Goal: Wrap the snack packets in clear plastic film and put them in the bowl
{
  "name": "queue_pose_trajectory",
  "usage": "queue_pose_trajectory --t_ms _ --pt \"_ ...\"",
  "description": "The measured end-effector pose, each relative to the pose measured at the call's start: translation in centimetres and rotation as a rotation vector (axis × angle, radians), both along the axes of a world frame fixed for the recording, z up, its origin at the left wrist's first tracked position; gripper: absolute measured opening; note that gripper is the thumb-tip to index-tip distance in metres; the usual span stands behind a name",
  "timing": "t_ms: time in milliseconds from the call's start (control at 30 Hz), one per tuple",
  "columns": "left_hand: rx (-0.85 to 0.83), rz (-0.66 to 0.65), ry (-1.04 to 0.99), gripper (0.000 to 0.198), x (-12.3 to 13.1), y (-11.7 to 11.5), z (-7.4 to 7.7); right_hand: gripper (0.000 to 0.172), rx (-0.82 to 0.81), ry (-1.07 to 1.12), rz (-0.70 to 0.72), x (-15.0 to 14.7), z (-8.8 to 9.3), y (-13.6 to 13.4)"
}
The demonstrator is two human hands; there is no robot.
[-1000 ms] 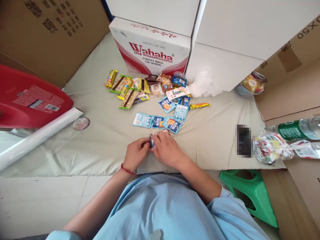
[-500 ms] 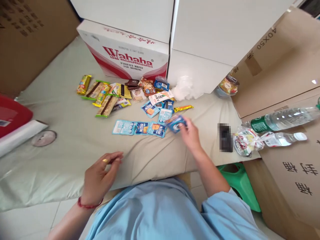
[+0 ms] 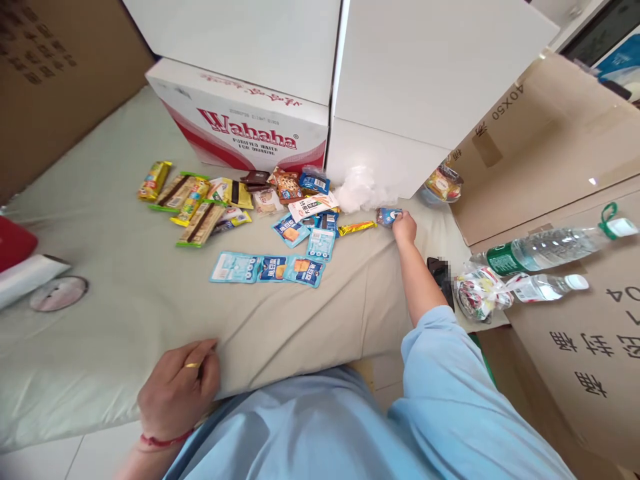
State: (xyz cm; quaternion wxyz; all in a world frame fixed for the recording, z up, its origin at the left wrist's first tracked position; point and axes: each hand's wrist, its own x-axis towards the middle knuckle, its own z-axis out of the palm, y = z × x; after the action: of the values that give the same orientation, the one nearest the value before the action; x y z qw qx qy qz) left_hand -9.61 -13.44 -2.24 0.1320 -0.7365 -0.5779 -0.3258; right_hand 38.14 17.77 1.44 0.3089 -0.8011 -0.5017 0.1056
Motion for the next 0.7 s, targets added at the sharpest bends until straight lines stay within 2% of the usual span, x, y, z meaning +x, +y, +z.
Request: queue_pose_trajectory --t_ms 100,200,267,333,433,500,600,700 --pt "0.015 0.012 -0.006 0.029 -0.1 -0.2 -0.2 0.023 0.033 -0.11 -0.069 -0.2 0.6 -1.0" --pt "0.044 0.074 -0.041 0.027 0.1 -0.7 -0.8 0.03 0.104 -0.191 -0.082 -0.7 2.0 -1.6" --pt "0.049 0.186 -0.063 0.02 0.2 -1.0 -1.4 0.032 0.148 -0.22 -0.018 -1.7 3.2 -1.5" --pt "0.019 0.267 -0.079 0.005 0.2 -1.3 -1.7 0.031 0.18 -0.239 0.112 -3.4 4.0 -1.0" --pt "-0.04 0.202 -0.057 0.027 0.1 -1.2 -1.4 0.028 0.215 -0.294 0.342 -7.0 4.6 -0.2" --pt "-0.051 0.127 -0.018 0.036 0.1 -0.8 -0.7 0.03 0.199 -0.343 0.433 -9.6 4.5 0.3" --pt "-0.049 0.082 0.0 0.04 0.1 -0.4 0.6 0.03 0.11 -0.386 0.489 -12.7 3.9 0.7" --pt "-0.032 0.063 -0.064 0.044 0.2 -0.4 1.2 0.019 0.08 -0.338 0.478 -14.0 3.9 0.5"
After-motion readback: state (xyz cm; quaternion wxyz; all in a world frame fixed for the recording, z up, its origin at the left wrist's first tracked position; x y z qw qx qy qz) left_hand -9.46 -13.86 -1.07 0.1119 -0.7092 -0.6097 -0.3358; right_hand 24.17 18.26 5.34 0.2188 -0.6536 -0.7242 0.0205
